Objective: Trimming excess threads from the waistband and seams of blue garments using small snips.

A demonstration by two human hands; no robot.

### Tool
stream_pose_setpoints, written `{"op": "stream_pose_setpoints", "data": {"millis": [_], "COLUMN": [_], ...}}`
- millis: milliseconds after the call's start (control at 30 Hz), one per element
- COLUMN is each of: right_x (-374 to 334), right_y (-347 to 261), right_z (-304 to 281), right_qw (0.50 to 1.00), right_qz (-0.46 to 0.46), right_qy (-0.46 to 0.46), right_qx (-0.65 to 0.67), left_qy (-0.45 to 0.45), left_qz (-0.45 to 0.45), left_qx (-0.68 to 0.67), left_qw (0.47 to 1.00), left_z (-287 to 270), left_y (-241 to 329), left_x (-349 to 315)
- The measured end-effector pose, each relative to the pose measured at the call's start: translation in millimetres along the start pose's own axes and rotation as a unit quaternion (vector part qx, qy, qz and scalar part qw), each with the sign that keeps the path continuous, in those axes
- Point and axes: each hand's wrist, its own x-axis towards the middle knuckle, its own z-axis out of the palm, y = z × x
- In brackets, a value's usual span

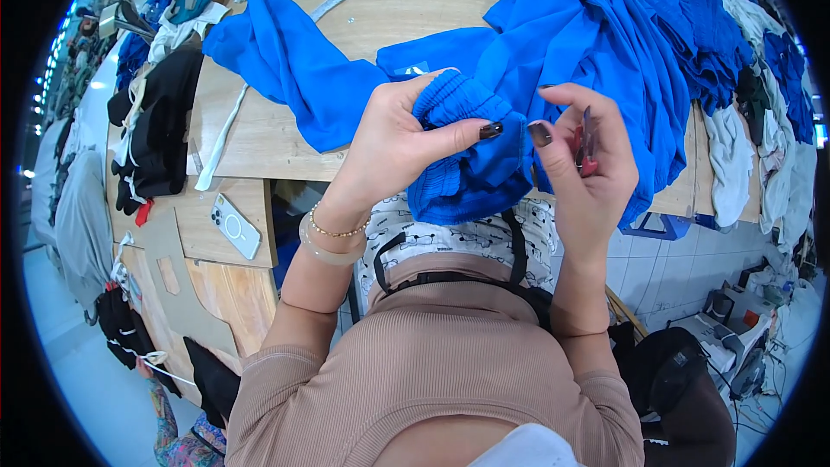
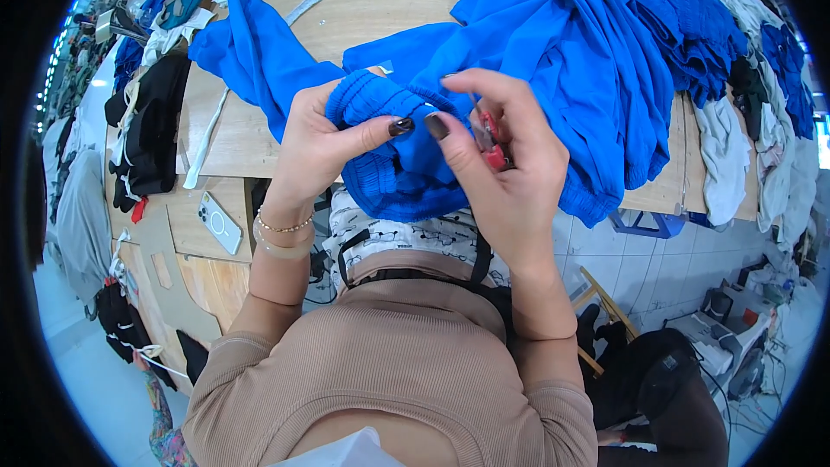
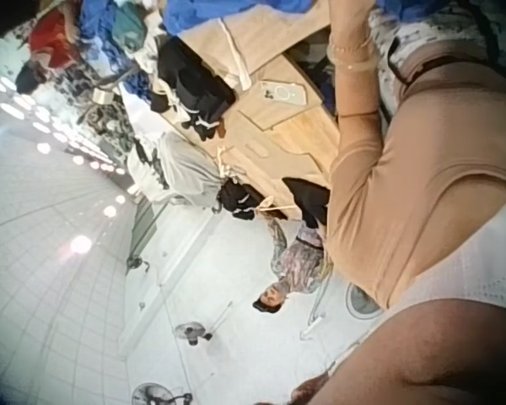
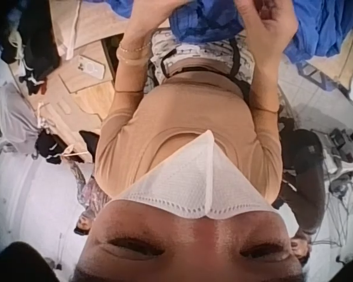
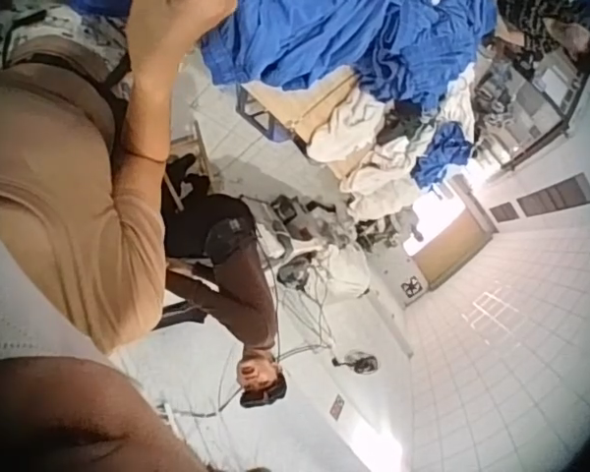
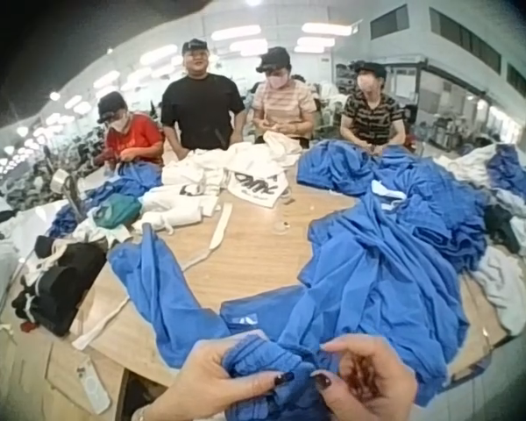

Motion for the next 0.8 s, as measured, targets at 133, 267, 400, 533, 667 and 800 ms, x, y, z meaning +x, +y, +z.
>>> {"op": "stream_pose_setpoints", "data": {"millis": [133, 267, 400, 533, 667, 800], "right_x": [-0.9, -7.8, -11.6, -12.2, -13.5, -13.4], "right_y": [-5.8, -11.9, -18.4, -19.7, -18.5, -17.3], "right_z": [0.4, -10.5, -6.1, -7.9, -6.9, -4.4], "right_qw": [0.985, 0.975, 0.984, 0.987, 0.986, 0.988], "right_qz": [0.093, 0.178, 0.157, 0.152, 0.155, 0.143], "right_qy": [0.024, -0.059, -0.031, -0.043, -0.047, -0.030], "right_qx": [0.147, 0.121, 0.073, 0.034, 0.039, 0.052], "left_qy": [-0.004, -0.007, -0.012, -0.020, -0.016, -0.012], "left_qz": [0.003, 0.019, 0.047, 0.098, 0.102, 0.108], "left_qx": [0.030, 0.065, 0.070, 0.095, 0.116, 0.113], "left_qw": [1.000, 0.998, 0.996, 0.990, 0.988, 0.988], "left_z": [-2.7, -7.0, -6.2, -6.2, -5.1, -4.6], "left_y": [0.4, -1.6, -4.7, -7.0, -5.1, -6.7], "left_x": [0.4, 1.0, 4.1, 6.9, 5.1, 5.1]}}
